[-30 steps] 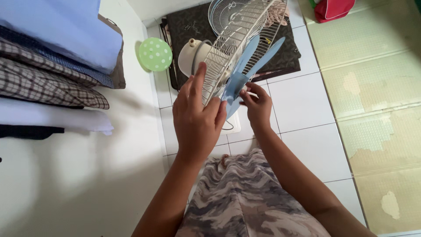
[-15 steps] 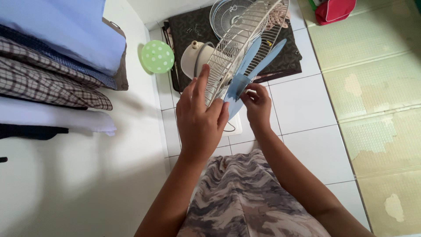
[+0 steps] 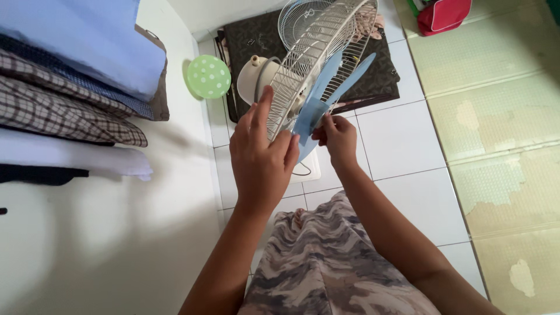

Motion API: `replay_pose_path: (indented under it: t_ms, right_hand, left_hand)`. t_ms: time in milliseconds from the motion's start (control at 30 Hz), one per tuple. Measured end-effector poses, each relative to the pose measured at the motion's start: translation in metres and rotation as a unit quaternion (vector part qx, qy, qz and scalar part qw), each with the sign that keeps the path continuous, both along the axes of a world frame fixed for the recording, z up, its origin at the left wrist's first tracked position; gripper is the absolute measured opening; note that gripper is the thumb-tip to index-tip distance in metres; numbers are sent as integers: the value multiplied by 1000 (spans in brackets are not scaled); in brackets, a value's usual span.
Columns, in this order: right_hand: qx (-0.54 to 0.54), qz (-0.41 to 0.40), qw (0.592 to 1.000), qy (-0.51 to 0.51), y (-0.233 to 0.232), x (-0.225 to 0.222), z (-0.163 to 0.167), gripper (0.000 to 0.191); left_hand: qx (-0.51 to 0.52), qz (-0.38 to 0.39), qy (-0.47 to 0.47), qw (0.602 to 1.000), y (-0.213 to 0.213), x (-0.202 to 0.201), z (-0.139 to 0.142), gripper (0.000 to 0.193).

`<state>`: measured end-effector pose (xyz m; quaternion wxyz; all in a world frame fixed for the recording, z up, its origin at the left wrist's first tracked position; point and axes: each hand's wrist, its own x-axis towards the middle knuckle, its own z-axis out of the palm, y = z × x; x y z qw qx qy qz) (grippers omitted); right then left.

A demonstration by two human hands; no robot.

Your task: The person services a standing electric fan on the floor. They remove the front grille, detach the blue fan blades from the motor hub, reattach the blades, clip the grille back on, and use a screwdriver to tighten the grille fastener.

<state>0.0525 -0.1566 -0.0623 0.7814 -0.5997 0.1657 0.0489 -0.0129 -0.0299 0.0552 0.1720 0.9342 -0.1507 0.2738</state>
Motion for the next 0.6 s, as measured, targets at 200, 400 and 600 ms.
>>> replay_pose_path:
  t_ms: [200,400,600]
  right_hand:
    - [140,25,981,133,-8,7,5,23]
    - [123,-8,989,-81,-8,-6,1,13]
    - [355,-11,933,-57,-25,0,-5,8]
  left_hand:
    - [-7,11,6,1000,-5,-1,1,15]
    - [-4,20,3,1000,-6,0,3,14]
    - [-2,32,9,999,-9,-1,1,13]
